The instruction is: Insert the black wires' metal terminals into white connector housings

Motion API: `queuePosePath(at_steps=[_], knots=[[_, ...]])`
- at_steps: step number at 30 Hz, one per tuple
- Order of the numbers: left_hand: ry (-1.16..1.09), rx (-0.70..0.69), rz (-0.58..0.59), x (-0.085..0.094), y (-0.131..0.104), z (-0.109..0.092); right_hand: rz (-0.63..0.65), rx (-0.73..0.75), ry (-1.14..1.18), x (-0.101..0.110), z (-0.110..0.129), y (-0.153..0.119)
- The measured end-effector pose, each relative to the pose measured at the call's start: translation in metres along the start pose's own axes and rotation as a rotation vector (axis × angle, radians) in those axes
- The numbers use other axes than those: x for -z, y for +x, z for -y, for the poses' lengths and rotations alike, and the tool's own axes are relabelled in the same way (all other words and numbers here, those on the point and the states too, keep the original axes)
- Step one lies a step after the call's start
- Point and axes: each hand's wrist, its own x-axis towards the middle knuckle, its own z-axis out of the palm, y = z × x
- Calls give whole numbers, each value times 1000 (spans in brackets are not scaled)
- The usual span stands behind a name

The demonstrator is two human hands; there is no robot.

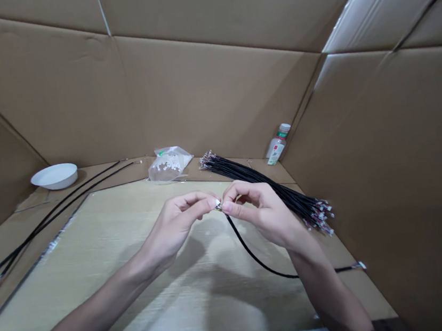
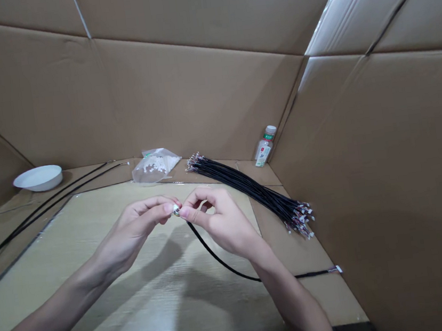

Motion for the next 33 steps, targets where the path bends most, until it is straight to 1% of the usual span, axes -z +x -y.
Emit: queuePosePath(at_steps=[9, 16, 21, 24, 29, 33], knots=[[-63, 28, 20, -1, -1, -1, -15, 35, -46, 0, 4, -2], [-156, 138, 47, -3, -2, -1, -20, 51, -70, -1, 8, -4], [-199, 179, 59, -2, -3, 0, -37, 86, -114, -1, 9, -6], [-188, 169, 54, -2, -3, 0, -41, 90, -125, -2, 9, -7], [-131, 109, 49, -2, -2, -1, -47, 45, -123, -3, 8, -6], [-89, 64, 7, -3, -3, -1, -66, 50, -120, -3, 9, -5]])
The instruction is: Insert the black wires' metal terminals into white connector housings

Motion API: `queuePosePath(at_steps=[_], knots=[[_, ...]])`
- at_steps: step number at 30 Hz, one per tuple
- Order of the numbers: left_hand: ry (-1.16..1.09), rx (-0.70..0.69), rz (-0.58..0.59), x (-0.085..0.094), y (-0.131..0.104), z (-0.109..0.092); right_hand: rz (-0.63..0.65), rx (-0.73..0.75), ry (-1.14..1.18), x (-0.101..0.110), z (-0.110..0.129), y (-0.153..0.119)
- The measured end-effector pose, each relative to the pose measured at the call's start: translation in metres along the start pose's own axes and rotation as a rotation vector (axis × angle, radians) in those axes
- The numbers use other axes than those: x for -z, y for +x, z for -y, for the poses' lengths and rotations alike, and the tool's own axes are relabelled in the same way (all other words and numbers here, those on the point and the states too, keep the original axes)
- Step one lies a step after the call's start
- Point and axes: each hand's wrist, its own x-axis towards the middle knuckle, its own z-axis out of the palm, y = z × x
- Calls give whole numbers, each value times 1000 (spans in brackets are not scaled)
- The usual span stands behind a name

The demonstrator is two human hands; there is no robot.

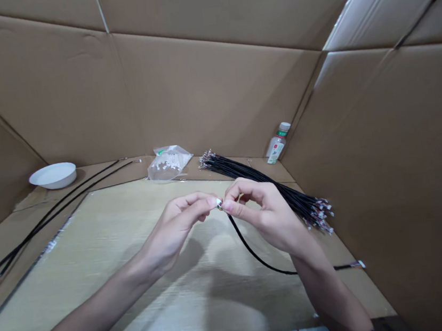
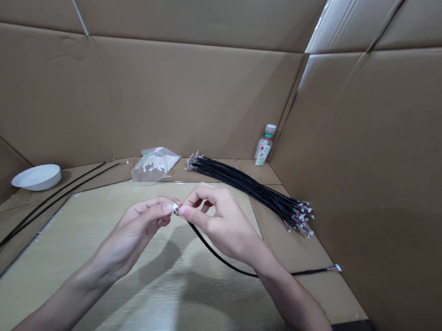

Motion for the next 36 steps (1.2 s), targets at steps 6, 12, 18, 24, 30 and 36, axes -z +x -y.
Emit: queuePosePath(at_steps=[6, 12, 18, 24, 30, 36], knots=[[109, -157, -78, -3, -4, 0, -22, 20, 5, -1, 0, -1], [166, -212, -97, -4, -6, -3, -91, 77, -63, -6, 6, -6], [243, -275, -102, -2, -10, -4, -137, 145, -161, -9, 8, -11], [317, -407, -69, 0, -10, -5, -143, 174, -192, -11, 8, -15], [397, -579, -134, -2, -14, -9, -203, 268, -239, -17, 12, -16], [106, -431, -93, 0, -10, -6, -309, 350, -172, -28, 9, -15]])
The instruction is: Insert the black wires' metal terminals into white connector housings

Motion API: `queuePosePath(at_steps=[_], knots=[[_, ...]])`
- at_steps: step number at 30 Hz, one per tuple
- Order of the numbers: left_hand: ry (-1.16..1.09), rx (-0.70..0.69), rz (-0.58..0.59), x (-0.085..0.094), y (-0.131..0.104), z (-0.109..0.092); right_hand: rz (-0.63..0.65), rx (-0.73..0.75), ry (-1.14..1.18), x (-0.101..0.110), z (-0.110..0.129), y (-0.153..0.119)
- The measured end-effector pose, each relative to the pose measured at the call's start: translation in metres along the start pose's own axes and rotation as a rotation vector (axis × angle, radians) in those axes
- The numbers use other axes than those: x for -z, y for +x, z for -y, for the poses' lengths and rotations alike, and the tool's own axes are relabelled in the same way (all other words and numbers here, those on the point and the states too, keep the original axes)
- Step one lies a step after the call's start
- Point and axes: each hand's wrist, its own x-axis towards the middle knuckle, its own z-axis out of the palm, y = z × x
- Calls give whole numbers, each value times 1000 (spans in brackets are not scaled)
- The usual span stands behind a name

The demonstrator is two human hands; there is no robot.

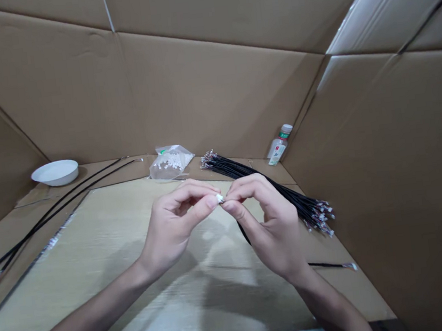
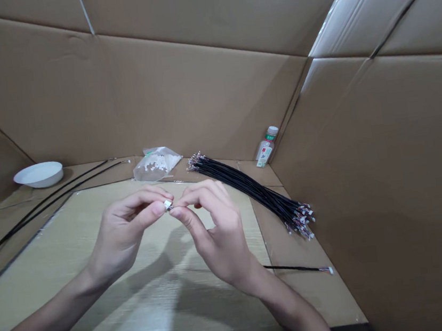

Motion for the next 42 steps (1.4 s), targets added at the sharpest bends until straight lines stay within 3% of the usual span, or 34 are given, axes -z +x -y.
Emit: queuePosePath(at_steps=[6, 18, 25, 31, 33, 35, 37, 40, 42], knots=[[-226, 133, -21, -1, 1, 3, -114, -67, 160, -16, -6, -10], [-178, -8, -46, -3, -3, 15, -191, 138, 82, -25, -13, -12], [81, -276, -58, -1, 2, 16, -98, -113, 262, -19, -8, -10], [322, -630, -32, 7, 8, 14, -76, 8, 71, -13, -1, -11], [342, -685, -28, 8, 8, 13, -70, 29, 60, -14, 0, -12], [282, -630, -12, 7, 7, 14, -73, -21, 166, -16, 0, -12], [159, -521, -6, 6, 6, 16, -62, -163, 404, -18, -2, -9], [-24, -401, -8, 4, 6, 22, 60, -405, 771, -17, -7, -4], [-65, -378, -6, 4, 6, 25, 154, -482, 869, -15, -10, -1]])
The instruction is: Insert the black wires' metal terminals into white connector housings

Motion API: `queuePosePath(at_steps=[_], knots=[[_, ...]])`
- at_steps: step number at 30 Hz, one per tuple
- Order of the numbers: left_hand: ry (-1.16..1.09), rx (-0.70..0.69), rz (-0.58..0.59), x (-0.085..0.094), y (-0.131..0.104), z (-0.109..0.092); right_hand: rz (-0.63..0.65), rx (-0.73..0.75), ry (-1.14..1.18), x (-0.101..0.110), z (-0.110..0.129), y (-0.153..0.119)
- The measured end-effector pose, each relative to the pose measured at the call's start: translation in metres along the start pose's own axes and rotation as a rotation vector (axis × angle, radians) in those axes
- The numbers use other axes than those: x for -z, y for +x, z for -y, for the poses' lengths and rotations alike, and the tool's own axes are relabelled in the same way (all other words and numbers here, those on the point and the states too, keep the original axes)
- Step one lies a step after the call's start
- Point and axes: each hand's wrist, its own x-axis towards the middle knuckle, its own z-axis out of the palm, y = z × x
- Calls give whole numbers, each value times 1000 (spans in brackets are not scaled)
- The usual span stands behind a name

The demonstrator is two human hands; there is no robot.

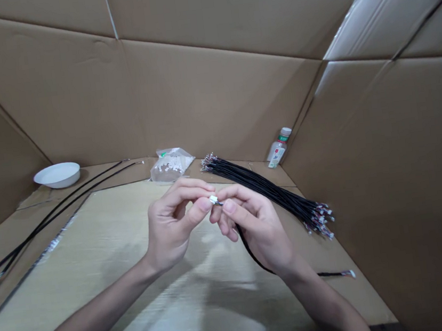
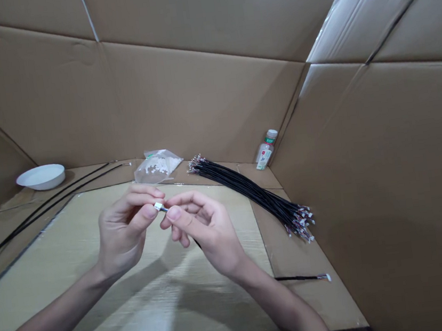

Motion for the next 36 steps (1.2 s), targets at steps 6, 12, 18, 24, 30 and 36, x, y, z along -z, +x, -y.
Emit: queuePosePath(at_steps=[6, 12, 18, 24, 30, 36], knots=[[-28, 65, -18, 2, 0, 5, -106, 92, -189, -4, 6, -2], [109, -4, 45, 1, 3, -3, -192, 168, -368, -6, 12, -3], [248, -139, 89, 4, 5, -11, -180, 302, -548, -4, 12, -7], [362, -213, 138, 7, 7, -14, -147, 451, -801, 0, 13, -13], [473, -278, 212, 8, 14, -24, -49, 527, -966, 6, 20, -15], [374, -208, 263, 11, 13, -22, -19, 502, -896, 4, 20, -15]])
